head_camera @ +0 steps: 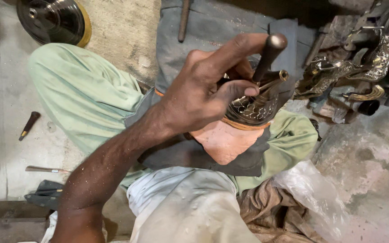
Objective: The person sits on the floor holding a small brass ornamental object against a cushioned lap board and repeatedly strikes it with a wooden mallet, rotating the piece between strikes to shape its surface. They occasionally reposition the object and the punch tool while continuing to hammer.
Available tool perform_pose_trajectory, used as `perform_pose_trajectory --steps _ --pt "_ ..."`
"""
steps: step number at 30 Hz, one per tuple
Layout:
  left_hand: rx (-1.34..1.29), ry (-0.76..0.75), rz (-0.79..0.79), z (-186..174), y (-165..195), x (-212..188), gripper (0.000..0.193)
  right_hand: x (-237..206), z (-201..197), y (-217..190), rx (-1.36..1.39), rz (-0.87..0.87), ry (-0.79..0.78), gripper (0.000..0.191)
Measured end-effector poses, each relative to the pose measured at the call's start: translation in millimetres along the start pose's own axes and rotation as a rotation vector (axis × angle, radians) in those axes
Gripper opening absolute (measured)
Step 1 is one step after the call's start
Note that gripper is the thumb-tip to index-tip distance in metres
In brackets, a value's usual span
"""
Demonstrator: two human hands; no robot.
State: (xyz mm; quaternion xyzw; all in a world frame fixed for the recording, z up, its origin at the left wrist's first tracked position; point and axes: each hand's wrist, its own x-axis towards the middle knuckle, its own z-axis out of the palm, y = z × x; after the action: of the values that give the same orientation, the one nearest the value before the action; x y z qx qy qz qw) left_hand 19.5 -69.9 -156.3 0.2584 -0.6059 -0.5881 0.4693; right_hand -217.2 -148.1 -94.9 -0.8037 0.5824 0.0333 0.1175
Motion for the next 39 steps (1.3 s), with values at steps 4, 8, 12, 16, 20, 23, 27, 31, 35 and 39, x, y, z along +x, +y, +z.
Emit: perform_pose_trajectory --steps 4,8,12,16,20,23,27,31,35,39 --pt "0.022 0.028 0.02 3.0 0.1 0.3 0.054 -0.8 -3.1 3.0 0.005 0.002 -0.001 0.013" --pt "0.029 0.025 0.026 5.9 1.2 1.1 0.057 -3.8 -3.5 4.4 0.008 0.002 0.005 0.014" --pt "0.103 -0.039 0.038 3.9 0.4 9.8 0.056 -10.5 -4.4 10.7 0.008 0.001 0.007 0.015" --pt "0.081 -0.2 0.213 -3.3 1.7 25.6 0.051 -41.7 -20.0 38.0 0.173 0.049 0.11 0.015" --pt "0.155 -0.409 0.166 -6.7 5.1 48.8 0.058 -98.8 -24.2 68.4 0.311 0.132 0.207 0.016" --pt "0.276 -0.539 0.074 -9.4 10.4 54.8 0.069 -158.4 -27.6 78.9 0.36 0.301 0.221 0.016" --pt "0.133 -0.542 0.165 -12.8 11.5 56.8 0.081 -192.9 -12.8 103.0 0.4 0.408 0.239 0.017" --pt "0.149 -0.5 0.208 -11.0 5.9 54.4 0.075 -192.4 -5.9 126.5 0.507 0.32 0.267 0.014" --pt "0.186 -0.43 0.098 -6.8 1.0 43.2 0.061 -177.7 -19.7 127.9 0.351 0.239 0.206 0.019" --pt "0.181 -0.258 0.148 -1.4 -8.3 37.3 0.056 -146.2 -46.9 117.6 0.143 0.124 0.106 0.026"
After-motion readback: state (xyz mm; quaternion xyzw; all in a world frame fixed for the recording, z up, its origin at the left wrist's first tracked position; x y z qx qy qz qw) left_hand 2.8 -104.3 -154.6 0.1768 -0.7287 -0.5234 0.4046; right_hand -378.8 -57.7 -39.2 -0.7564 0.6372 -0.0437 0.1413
